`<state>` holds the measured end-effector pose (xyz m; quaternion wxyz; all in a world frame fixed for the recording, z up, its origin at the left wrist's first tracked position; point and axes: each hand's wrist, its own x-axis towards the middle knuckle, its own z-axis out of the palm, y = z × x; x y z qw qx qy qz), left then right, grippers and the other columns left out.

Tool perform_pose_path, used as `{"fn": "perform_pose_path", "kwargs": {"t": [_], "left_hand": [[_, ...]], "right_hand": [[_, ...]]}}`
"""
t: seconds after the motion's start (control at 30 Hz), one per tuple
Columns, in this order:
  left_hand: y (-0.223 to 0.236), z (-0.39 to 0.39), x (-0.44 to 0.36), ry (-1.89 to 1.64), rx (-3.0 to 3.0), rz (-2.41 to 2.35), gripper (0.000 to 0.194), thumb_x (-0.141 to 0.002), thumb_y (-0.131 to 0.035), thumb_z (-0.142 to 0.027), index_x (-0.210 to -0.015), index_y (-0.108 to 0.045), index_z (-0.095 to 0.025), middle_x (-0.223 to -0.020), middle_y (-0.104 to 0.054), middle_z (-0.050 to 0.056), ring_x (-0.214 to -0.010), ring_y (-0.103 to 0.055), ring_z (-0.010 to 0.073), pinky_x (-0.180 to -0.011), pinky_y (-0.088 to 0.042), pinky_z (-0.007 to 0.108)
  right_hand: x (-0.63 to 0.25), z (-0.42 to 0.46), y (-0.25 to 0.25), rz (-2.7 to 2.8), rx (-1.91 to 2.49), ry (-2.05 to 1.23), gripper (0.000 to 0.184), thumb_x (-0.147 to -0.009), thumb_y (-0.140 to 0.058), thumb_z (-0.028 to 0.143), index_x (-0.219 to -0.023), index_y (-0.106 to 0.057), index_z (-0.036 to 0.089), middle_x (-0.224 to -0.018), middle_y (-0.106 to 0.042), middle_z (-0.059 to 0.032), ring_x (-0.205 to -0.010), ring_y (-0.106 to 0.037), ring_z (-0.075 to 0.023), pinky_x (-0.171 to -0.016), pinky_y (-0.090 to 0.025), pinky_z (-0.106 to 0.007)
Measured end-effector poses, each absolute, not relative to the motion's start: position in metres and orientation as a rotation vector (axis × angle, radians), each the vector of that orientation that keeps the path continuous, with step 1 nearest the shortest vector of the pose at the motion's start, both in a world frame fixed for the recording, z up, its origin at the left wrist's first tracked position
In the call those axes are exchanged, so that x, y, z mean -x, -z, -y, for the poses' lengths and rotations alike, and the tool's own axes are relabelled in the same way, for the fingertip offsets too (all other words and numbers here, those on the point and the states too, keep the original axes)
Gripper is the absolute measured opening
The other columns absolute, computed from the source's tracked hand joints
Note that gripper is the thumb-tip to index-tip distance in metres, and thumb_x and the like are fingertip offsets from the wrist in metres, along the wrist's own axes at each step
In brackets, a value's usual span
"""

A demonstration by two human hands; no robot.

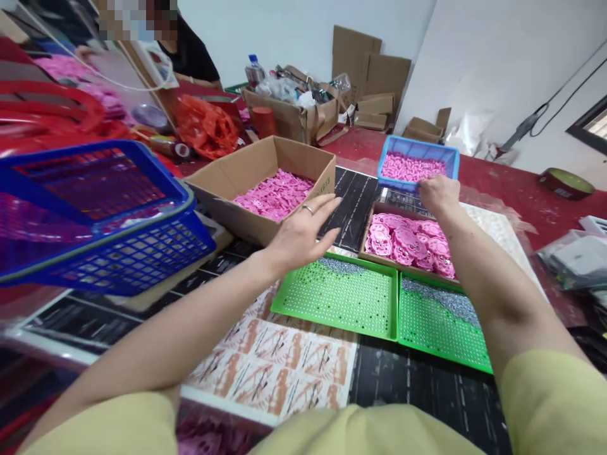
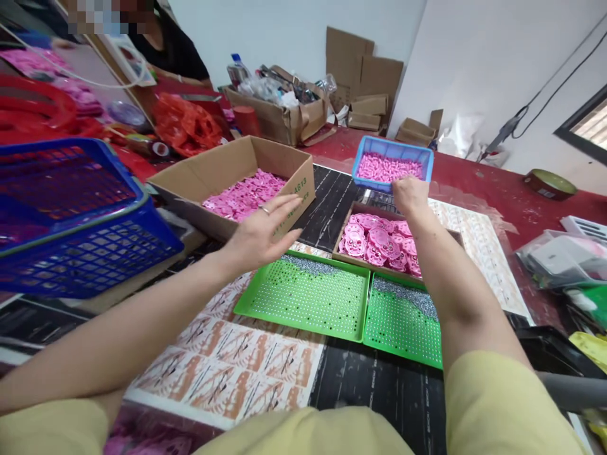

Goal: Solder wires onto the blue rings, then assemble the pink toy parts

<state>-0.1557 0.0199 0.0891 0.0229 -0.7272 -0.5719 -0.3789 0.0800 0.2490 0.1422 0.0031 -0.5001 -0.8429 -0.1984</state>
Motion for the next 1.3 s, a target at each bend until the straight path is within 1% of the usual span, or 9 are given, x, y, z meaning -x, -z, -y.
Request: {"fn": "perform_pose_path", "kwargs": {"t": [0.2,0.3,0.43,0.53,0.67,0.77,0.87,1.07,1.3], "left_hand": [[-0.082,-0.031,0.125,2.491,2.049,2.238,0.084,-0.09,-0.063,-0.045,-0.159,-0.019,-0.027,-0.167,-0.024,0.016,-0.15,-0.035,0.032,-0.116,-0.041,0.052],[-0.089,-0.016,0.111,3.11,1.672,2.266,0.078,-0.088,-0.067,-0.047,-0.154,-0.03,-0.029,-0.155,-0.047,0.011,-0.139,-0.051,0.0301,-0.112,-0.046,0.05],[-0.087,0.013,0.094,3.643,1.205,1.967,0.062,-0.074,-0.079,-0.032,-0.131,-0.059,-0.018,-0.115,-0.074,0.01,-0.112,-0.07,0.0285,-0.102,-0.054,0.043],[-0.078,0.036,0.084,3.703,0.907,1.935,0.053,-0.067,-0.079,-0.022,-0.117,-0.064,-0.014,-0.101,-0.077,0.008,-0.101,-0.073,0.0273,-0.098,-0.057,0.042],[-0.07,0.069,0.069,3.77,0.813,1.918,0.047,-0.065,-0.081,-0.022,-0.107,-0.065,-0.013,-0.097,-0.077,0.008,-0.096,-0.074,0.027,-0.095,-0.057,0.043],[-0.068,0.092,0.055,3.816,0.669,1.894,0.044,-0.065,-0.083,-0.018,-0.105,-0.063,-0.015,-0.091,-0.077,0.005,-0.085,-0.075,0.0229,-0.09,-0.059,0.04],[-0.067,0.114,0.045,3.864,0.301,2.061,0.036,-0.071,-0.078,-0.012,-0.103,-0.064,-0.014,-0.085,-0.076,0.004,-0.078,-0.074,0.0207,-0.084,-0.06,0.037],[-0.065,0.17,0.035,3.837,-0.067,2.241,0.024,-0.075,-0.072,-0.004,-0.096,-0.066,-0.014,-0.078,-0.074,0.002,-0.067,-0.071,0.0151,-0.071,-0.058,0.026],[-0.059,0.225,0.04,3.763,-0.131,2.585,0.026,-0.07,-0.076,-0.008,-0.094,-0.07,-0.013,-0.083,-0.078,0.006,-0.069,-0.073,0.0182,-0.068,-0.06,0.026]], "right_hand": [[-0.09,-0.146,-0.153,2.572,1.298,0.656,0.037,-0.1,-0.04,0.029,-0.103,-0.075,0.018,-0.101,-0.074,-0.0116,-0.097,-0.066,-0.0227,-0.06,-0.038,-0.029],[-0.106,-0.093,-0.14,2.658,0.931,0.67,0.037,-0.1,-0.039,0.026,-0.09,-0.074,0.021,-0.086,-0.075,-0.008,-0.083,-0.064,-0.0203,-0.058,-0.037,-0.031],[-0.126,-0.043,-0.126,2.824,0.633,0.534,0.038,-0.099,-0.037,0.022,-0.097,-0.075,0.024,-0.089,-0.075,-0.0083,-0.08,-0.064,-0.0212,-0.062,-0.046,-0.034],[-0.129,-0.031,-0.127,2.944,0.495,0.211,0.038,-0.101,-0.041,0.039,-0.1,-0.075,0.024,-0.093,-0.076,-0.0091,-0.086,-0.066,-0.0229,-0.071,-0.054,-0.037],[-0.112,-0.033,-0.131,2.938,0.522,-0.04,0.061,-0.094,-0.043,0.067,-0.131,-0.064,0.023,-0.131,-0.065,-0.0131,-0.119,-0.059,-0.0315,-0.097,-0.052,-0.048],[-0.092,-0.026,-0.124,3.029,0.755,0.023,0.08,-0.09,-0.04,0.075,-0.149,-0.047,0.022,-0.14,-0.057,-0.0187,-0.123,-0.053,-0.0404,-0.094,-0.052,-0.057],[-0.078,-0.006,-0.111,3.184,0.624,-0.076,0.088,-0.083,-0.046,0.082,-0.151,-0.042,0.027,-0.138,-0.055,-0.0194,-0.119,-0.055,-0.0416,-0.09,-0.053,-0.06],[-0.082,0.049,-0.082,3.178,0.08,-0.418,0.066,-0.087,-0.057,0.066,-0.13,-0.059,0.016,-0.132,-0.053,-0.0213,-0.115,-0.054,-0.0352,-0.096,-0.054,-0.055],[-0.083,0.092,-0.061,3.211,-0.294,-0.492,0.037,-0.098,-0.049,0.043,-0.118,-0.063,0.015,-0.11,-0.058,-0.0154,-0.1,-0.055,-0.0258,-0.086,-0.055,-0.044]]}}
